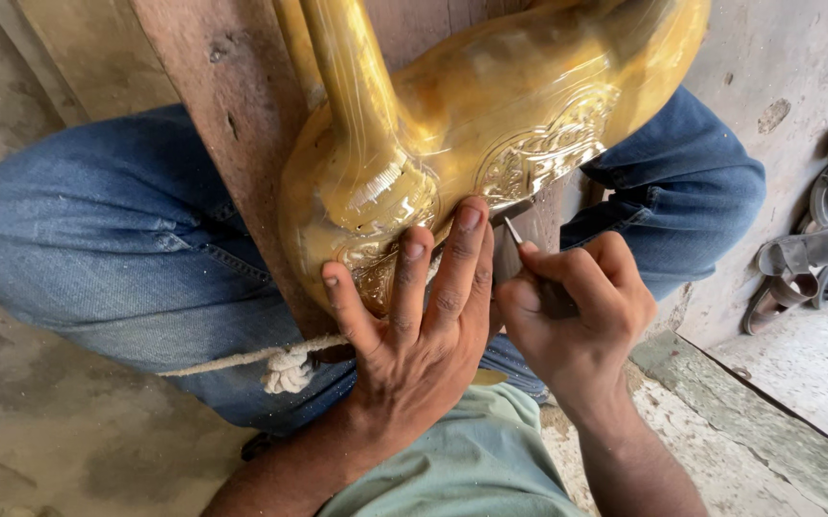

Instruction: The person sits cross-legged on the floor with a brass deer figurine resting on a wooden board on their lap. They hold a small punch or chisel against the figurine's embossed body and strike it with a wooden mallet, working the decorative detail, and at times scrape or refine the surface with the tool by hand.

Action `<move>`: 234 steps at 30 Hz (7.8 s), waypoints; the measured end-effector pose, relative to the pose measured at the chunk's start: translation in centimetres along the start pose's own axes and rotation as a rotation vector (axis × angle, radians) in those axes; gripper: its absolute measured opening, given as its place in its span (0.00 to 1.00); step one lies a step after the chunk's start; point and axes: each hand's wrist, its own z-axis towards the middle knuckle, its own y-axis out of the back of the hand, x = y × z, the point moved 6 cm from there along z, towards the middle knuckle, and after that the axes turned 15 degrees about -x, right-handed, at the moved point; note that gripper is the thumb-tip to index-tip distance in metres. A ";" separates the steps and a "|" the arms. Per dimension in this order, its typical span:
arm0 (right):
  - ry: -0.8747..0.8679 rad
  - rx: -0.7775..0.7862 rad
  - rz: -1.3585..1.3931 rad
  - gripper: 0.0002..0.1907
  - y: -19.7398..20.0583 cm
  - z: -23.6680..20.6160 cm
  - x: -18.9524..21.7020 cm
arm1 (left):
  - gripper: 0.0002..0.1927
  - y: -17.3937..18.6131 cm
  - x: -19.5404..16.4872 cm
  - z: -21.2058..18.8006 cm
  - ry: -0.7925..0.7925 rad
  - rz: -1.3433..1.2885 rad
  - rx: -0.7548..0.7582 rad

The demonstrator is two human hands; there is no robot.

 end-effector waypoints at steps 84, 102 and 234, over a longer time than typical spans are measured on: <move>-0.029 -0.029 0.027 0.14 1.7 -2.9 -0.8 | 0.29 0.1 -0.2 0.2 0.055 -0.018 -0.005; -0.024 -0.058 0.214 0.14 1.6 -1.9 -0.1 | 0.30 -0.3 0.0 -0.1 0.047 -0.023 0.045; 0.155 -0.021 -0.067 0.08 -1.3 -1.5 3.8 | 0.26 -0.4 2.6 -0.8 0.054 -0.059 -0.026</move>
